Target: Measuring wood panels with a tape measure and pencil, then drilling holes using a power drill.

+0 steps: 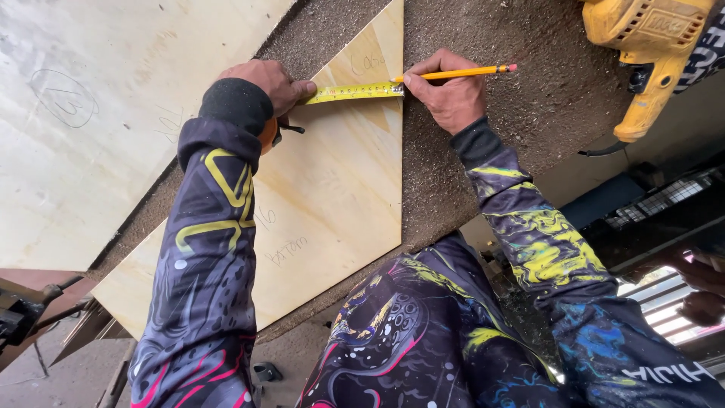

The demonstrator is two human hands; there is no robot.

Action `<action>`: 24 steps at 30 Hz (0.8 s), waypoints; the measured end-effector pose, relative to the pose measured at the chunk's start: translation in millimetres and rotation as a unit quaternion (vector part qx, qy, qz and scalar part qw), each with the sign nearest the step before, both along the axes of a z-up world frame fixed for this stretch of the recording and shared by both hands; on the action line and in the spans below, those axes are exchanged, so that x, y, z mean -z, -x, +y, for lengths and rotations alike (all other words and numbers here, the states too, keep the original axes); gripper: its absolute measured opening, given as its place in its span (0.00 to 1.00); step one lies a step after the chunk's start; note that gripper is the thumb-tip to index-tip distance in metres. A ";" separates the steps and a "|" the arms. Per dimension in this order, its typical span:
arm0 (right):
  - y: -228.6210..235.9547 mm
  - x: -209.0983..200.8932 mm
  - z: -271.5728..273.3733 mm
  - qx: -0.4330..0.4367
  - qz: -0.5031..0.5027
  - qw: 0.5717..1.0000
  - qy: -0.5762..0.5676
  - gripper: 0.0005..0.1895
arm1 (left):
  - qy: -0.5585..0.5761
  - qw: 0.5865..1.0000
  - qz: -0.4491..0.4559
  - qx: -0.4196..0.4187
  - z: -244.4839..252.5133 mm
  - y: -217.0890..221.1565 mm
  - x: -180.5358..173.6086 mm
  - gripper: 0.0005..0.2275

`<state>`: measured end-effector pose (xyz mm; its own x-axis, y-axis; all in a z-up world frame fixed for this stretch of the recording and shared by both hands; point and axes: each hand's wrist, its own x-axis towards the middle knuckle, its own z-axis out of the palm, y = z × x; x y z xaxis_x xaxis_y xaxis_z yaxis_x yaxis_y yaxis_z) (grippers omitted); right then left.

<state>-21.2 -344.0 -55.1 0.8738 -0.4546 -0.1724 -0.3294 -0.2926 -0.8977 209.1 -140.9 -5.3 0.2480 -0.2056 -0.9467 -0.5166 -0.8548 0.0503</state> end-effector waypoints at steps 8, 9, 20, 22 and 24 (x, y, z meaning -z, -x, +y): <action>0.3 -0.5 1.5 0.000 -0.022 1.000 0.006 0.05 | -0.009 1.000 0.002 -0.007 -7.4 7.4 -30.0 0.31; 0.2 -2.4 3.5 -0.001 -0.024 1.000 0.005 0.05 | -0.011 1.000 0.000 -0.009 -2.4 14.0 -30.6 0.31; 6.4 -0.5 4.0 -0.008 -0.036 0.999 0.012 0.07 | 0.134 0.988 -0.074 0.017 58.7 75.1 3.6 0.33; 5.3 -2.3 8.6 0.005 -0.021 1.000 0.017 0.06 | 0.138 0.988 -0.064 0.020 58.4 68.6 -6.4 0.33; 7.6 -6.1 7.6 0.015 -0.008 1.000 0.025 0.06 | 0.144 0.988 -0.056 0.020 61.9 67.5 -12.6 0.34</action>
<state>-28.8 -336.5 -48.9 0.8617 -0.4890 -0.1352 -0.3247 -0.3268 -0.8876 141.6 -79.0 7.3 0.3342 -0.4738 -0.8148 -0.5664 -0.7919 0.2282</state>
